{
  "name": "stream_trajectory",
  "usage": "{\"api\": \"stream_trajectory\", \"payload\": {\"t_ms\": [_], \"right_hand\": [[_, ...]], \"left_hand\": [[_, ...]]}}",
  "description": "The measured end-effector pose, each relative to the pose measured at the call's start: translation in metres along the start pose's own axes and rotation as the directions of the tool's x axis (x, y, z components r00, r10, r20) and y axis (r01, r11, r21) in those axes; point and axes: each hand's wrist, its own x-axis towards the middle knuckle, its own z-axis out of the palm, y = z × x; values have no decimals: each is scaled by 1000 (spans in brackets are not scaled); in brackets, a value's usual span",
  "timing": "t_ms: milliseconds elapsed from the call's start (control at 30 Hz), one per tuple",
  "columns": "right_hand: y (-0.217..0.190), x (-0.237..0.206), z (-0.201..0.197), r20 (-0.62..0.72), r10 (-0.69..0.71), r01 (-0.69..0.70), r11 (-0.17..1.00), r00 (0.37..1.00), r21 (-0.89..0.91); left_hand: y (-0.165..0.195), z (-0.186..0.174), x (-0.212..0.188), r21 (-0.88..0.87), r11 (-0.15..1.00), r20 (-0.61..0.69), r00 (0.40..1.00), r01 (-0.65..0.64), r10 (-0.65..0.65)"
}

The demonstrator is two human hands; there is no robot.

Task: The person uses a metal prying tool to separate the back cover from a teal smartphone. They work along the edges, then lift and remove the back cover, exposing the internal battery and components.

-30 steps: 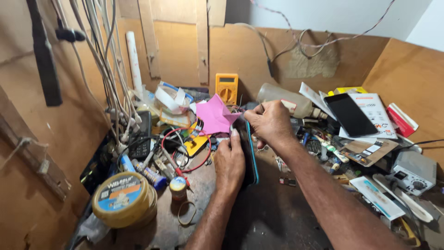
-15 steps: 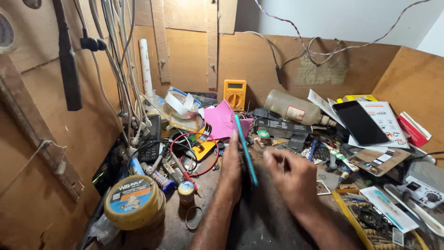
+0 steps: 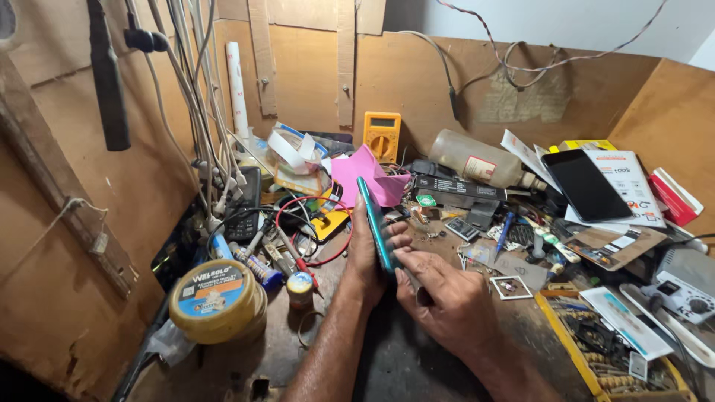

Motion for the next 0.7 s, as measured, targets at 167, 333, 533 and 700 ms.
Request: {"api": "stream_trajectory", "payload": {"t_ms": [167, 333, 533, 700], "right_hand": [[-3, -1, -1, 35, -37, 37, 999, 999, 17], [-4, -4, 0, 34, -58, 57, 998, 998, 8], [1, -7, 3, -17, -25, 24, 998, 1000, -52], [8, -9, 3, -95, 33, -39, 997, 995, -62]], "left_hand": [[0, 3, 1, 14, 1000, -15, 1000, -19, 20], [0, 6, -3, -16, 998, 30, 997, -66, 66], [2, 10, -12, 61, 998, 24, 1000, 2, -4], [7, 17, -19, 77, 993, 68, 994, -92, 87]]}}
